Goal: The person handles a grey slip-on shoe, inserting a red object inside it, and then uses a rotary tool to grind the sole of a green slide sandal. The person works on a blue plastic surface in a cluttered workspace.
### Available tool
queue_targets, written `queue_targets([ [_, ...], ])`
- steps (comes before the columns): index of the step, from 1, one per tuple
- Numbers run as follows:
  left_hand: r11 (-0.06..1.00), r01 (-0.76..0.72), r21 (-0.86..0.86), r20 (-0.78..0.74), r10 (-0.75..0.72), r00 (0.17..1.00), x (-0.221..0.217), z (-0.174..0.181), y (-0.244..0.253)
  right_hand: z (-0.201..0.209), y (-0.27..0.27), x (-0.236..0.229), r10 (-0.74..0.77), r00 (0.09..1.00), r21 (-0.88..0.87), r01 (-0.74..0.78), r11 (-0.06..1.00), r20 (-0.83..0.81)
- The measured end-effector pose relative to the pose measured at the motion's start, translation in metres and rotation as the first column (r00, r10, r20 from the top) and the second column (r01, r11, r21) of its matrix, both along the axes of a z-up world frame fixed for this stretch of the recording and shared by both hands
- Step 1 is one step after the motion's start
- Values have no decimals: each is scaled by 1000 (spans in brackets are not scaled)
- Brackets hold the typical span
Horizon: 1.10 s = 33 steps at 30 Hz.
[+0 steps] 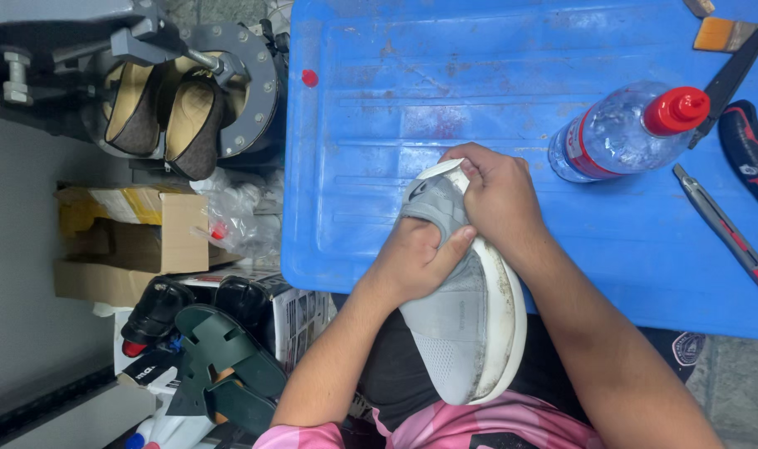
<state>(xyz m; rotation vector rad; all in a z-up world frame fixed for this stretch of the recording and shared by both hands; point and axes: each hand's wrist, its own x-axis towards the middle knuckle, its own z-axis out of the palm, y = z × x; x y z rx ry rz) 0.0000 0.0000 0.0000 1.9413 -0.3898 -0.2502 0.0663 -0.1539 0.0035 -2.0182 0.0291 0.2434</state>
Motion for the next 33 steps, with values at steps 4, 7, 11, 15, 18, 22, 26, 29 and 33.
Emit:
queue_targets([
  [4, 997, 26, -75, 147, -15, 989, 1, -1, 2, 5, 3, 1, 6, 1000, 1, -6, 1000, -16],
  [7, 996, 27, -89, 183, -10, 983, 0, -2, 3, 7, 3, 1, 3, 1000, -4, -3, 1000, 8],
  [11, 996, 36, -86, 232, -15, 973, -2, -1, 3, 7, 4, 2, -2, 1000, -25, 2, 1000, -15],
  [15, 997, 29, -69, 251, -10, 968, -2, -3, 3, 3, 3, 2, 5, 1000, -22, -4, 1000, 22],
  [18, 995, 44, -84, 228, -24, 973, -3, -2, 6, 1, 5, 2, 5, 999, -43, -2, 999, 50],
  [22, 994, 58, -96, 285, -28, 958, -5, -1, 5, 2, 6, 1, -2, 1000, -42, 3, 999, 11],
  [26, 996, 61, -58, 312, -40, 949, -5, -3, 4, 1, 6, 3, -16, 1000, -39, 16, 999, 16],
  [29, 995, 67, -69, 346, -39, 937, -5, -3, 3, 3, 7, 3, -25, 1000, -35, 25, 999, 0],
  [33, 992, 78, -99, 360, -37, 932, -3, 5, 2, 6, 6, 0, -21, 999, -37, 19, 999, -48],
])
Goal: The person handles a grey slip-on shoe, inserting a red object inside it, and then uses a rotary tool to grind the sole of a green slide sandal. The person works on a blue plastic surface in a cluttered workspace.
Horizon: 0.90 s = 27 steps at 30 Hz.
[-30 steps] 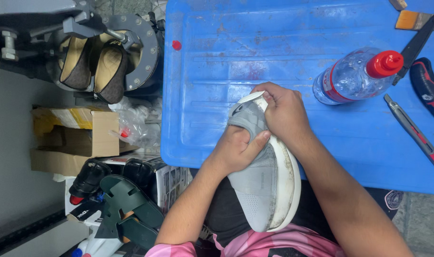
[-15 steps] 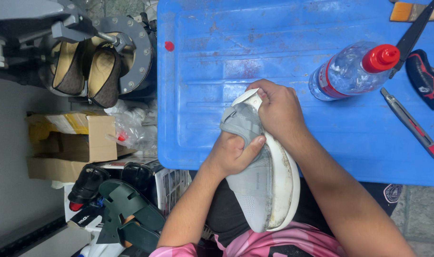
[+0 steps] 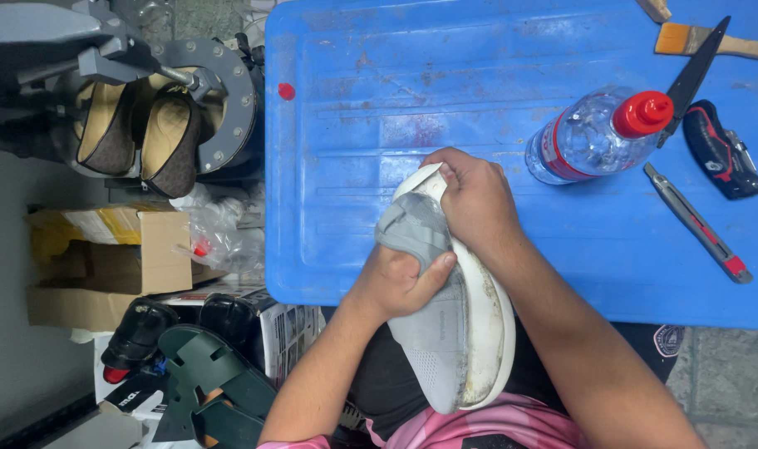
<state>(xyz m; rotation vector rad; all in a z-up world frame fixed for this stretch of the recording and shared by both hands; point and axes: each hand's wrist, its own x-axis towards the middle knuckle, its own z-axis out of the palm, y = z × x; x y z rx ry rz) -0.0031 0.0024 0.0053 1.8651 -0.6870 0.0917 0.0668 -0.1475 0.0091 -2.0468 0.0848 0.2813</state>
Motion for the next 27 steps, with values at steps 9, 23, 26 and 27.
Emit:
queue_targets([
  [9, 897, 61, 438, -365, 116, 924, 19, 96, 5, 18, -24, -63, -20, 937, 185, -48, 982, 348],
  [23, 946, -273, 175, 65, 266, 962, -10, 43, -34, -21, -31, -57, 50, 995, 646, -97, 757, 90],
  [26, 958, -250, 138, 87, 240, 967, -9, 37, -29, -25, -27, -46, 23, 992, 602, -96, 793, 127],
  [27, 964, -241, 114, 93, 231, 968, -9, 35, -27, -27, -26, -46, 19, 990, 586, -98, 805, 139],
])
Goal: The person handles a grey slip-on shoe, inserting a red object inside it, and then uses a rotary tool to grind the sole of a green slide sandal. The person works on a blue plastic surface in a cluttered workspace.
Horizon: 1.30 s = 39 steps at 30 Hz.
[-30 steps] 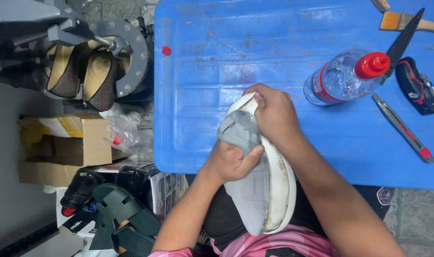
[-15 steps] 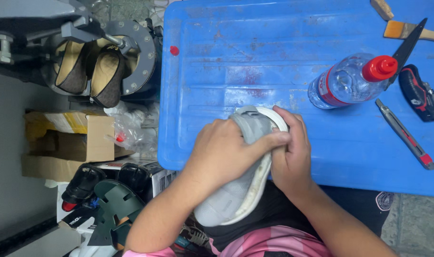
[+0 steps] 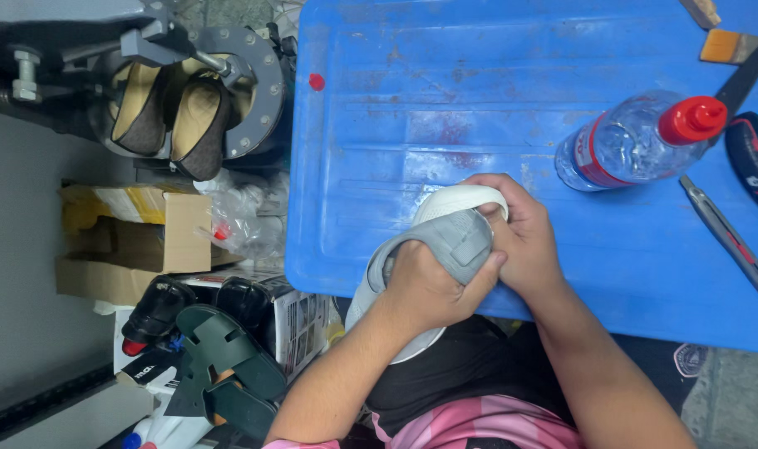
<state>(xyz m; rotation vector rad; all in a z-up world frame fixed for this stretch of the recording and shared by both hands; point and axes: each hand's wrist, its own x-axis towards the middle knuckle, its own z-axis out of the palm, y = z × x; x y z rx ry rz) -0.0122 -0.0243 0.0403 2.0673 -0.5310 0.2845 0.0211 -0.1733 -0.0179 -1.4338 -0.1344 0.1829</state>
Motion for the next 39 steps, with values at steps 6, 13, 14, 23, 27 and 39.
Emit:
queue_targets([
  [6, 1000, 14, 1, 51, -14, 999, 3, -16, 3, -13, 6, 5, -69, 997, 5, 70, 998, -42],
  [13, 1000, 20, -9, 6, -20, 1000, 7, -25, 4, -16, 7, 13, -51, 991, -31, 48, 998, -127],
  [14, 1000, 19, -17, 12, -19, 1000, 7, -25, 4, -14, 8, 15, -55, 989, -63, 47, 997, -138],
  [23, 1000, 18, -26, 11, -17, 1000, 5, -25, 6, -11, 11, 22, -34, 980, -59, 23, 998, -197],
  [27, 998, 58, -6, -40, -58, 997, 9, -19, 8, -6, 12, 17, -102, 970, -153, 69, 986, -220],
  [39, 712, 566, 416, -381, -428, 819, 35, 66, 16, -3, 5, -72, -298, 947, 34, 296, 955, 123],
])
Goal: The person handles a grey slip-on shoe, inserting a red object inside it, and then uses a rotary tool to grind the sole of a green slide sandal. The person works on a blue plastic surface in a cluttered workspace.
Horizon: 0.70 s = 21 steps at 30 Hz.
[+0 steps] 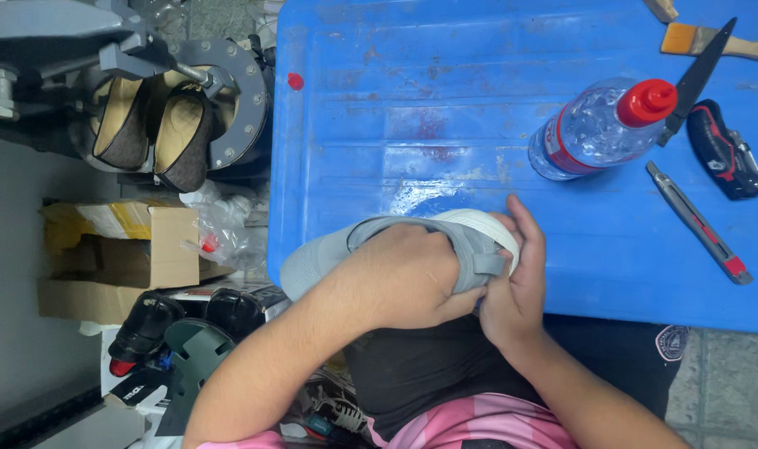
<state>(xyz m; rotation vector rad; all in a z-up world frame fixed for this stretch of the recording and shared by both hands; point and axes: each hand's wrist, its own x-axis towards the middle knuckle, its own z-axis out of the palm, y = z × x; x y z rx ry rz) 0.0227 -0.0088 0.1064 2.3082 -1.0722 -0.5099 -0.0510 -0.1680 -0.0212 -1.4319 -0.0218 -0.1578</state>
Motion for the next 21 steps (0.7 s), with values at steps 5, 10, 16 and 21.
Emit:
queue_targets([
  [5, 996, 42, 73, -6, -42, 999, 19, 7, -1, 2, -3, -9, 86, 996, 452, -80, 889, 8],
  [10, 963, 40, 268, 180, -91, 979, 27, 6, 3, 5, -31, -5, 181, 980, 340, -199, 919, 85],
  [16, 953, -11, 303, 494, -147, 857, 2, -28, 0, -2, -81, 10, -105, 983, 24, 102, 994, 153],
  [21, 984, -113, -138, 384, 158, 910, -20, -19, 19, 7, -63, 22, 228, 972, -187, -236, 954, -64],
])
